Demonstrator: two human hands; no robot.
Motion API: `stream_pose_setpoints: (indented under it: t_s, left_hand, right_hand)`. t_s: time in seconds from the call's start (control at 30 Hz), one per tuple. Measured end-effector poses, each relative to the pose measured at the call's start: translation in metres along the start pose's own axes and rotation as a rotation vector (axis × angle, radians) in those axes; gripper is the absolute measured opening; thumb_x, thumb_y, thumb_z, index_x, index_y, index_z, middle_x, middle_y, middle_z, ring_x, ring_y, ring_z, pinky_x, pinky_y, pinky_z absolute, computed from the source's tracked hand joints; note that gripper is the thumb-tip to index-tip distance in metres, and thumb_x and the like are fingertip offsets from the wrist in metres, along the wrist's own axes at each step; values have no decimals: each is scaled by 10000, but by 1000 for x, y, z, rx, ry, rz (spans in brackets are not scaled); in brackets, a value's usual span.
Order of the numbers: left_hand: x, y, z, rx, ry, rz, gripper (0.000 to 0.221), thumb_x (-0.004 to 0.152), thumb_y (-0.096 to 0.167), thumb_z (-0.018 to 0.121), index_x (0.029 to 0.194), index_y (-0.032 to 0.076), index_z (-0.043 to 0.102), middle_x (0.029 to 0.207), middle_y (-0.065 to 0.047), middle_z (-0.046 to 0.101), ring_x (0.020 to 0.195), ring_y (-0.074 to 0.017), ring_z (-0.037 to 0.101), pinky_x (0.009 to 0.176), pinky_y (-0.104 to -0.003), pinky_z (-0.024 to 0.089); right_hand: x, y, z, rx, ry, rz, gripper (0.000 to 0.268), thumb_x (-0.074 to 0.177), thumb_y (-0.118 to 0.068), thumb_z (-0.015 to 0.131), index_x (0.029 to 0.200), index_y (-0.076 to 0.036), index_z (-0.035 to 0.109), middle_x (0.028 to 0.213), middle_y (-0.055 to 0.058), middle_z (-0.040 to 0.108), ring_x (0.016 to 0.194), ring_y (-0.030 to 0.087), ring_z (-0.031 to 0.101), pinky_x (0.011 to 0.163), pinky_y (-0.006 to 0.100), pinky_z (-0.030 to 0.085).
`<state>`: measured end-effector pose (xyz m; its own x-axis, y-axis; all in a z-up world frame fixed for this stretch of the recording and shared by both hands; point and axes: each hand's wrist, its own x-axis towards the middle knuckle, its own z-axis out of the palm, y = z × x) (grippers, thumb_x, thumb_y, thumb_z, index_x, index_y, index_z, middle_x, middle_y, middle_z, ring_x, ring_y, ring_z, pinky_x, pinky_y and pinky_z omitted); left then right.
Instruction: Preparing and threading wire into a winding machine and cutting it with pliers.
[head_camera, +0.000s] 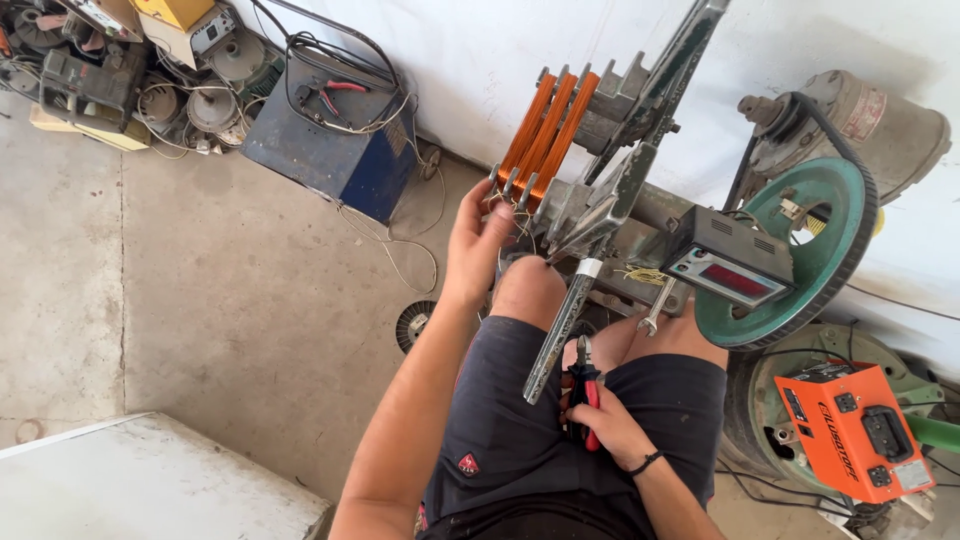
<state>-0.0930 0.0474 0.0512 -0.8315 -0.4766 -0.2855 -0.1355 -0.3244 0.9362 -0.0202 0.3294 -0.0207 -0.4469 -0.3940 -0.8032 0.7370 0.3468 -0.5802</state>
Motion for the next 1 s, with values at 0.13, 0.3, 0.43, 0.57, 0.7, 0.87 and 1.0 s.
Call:
stream_pose_setpoints:
  t_s: [0.13,0.3,0.43,0.57,0.7,0.87,1.0]
  left_hand:
    - [9,-16,-1,-66,100,69,471,948,233,679,1380,63,598,1059,-53,652,914,-135,651,755,-294,611]
    - [5,-16,-9,-57,113,119,152,936,51,724,1085,28,727,851,-62,738,748,-105,660,732,-252,611]
    - [7,-13,-20,0,47,6,160,926,54,730,1075,4,757,838,-74,755,722,-107,670,692,-227,601]
    - [3,3,-18,125,-111,-100,233,983,258,634,977,47,733,833,-87,747,707,-130,673,705,-271,592]
    - [-8,29,-7,95,-80,-252,568,952,488,441,1167,31,700,1021,-143,775,883,-244,739,820,-325,590]
    - [-13,14,-11,41,-6,-126,602,939,556,347,1256,85,548,1170,-182,718,876,-248,734,831,-367,600]
    - [-3,-19,-10,49,-112,39,620,892,245,703,1401,87,387,1236,-159,599,1013,-169,635,933,-331,536]
  right_hand:
    - [1,0,-2,-22,4,2,453,820,16,592,1271,-12,617,1007,138,669,889,265,665,851,376,546]
    - [3,1,-2,-39,-21,-28,373,806,35,612,1176,-5,644,943,130,675,850,250,656,819,368,544]
    - [3,1,-3,-43,0,-18,428,795,26,625,1222,5,644,968,133,682,870,252,664,846,362,548]
    - [4,4,-4,-23,-23,-31,426,796,42,607,1218,-2,643,951,132,682,861,248,659,839,364,548]
    - [2,2,-3,-12,-18,-23,429,806,48,601,1230,5,647,936,137,693,853,250,664,836,361,544]
    - [3,2,-3,-23,4,-5,456,795,42,618,1249,7,636,961,138,684,871,257,664,840,363,547]
    - [2,0,-2,-44,7,1,462,793,35,618,1253,2,631,952,132,672,860,252,658,836,358,534]
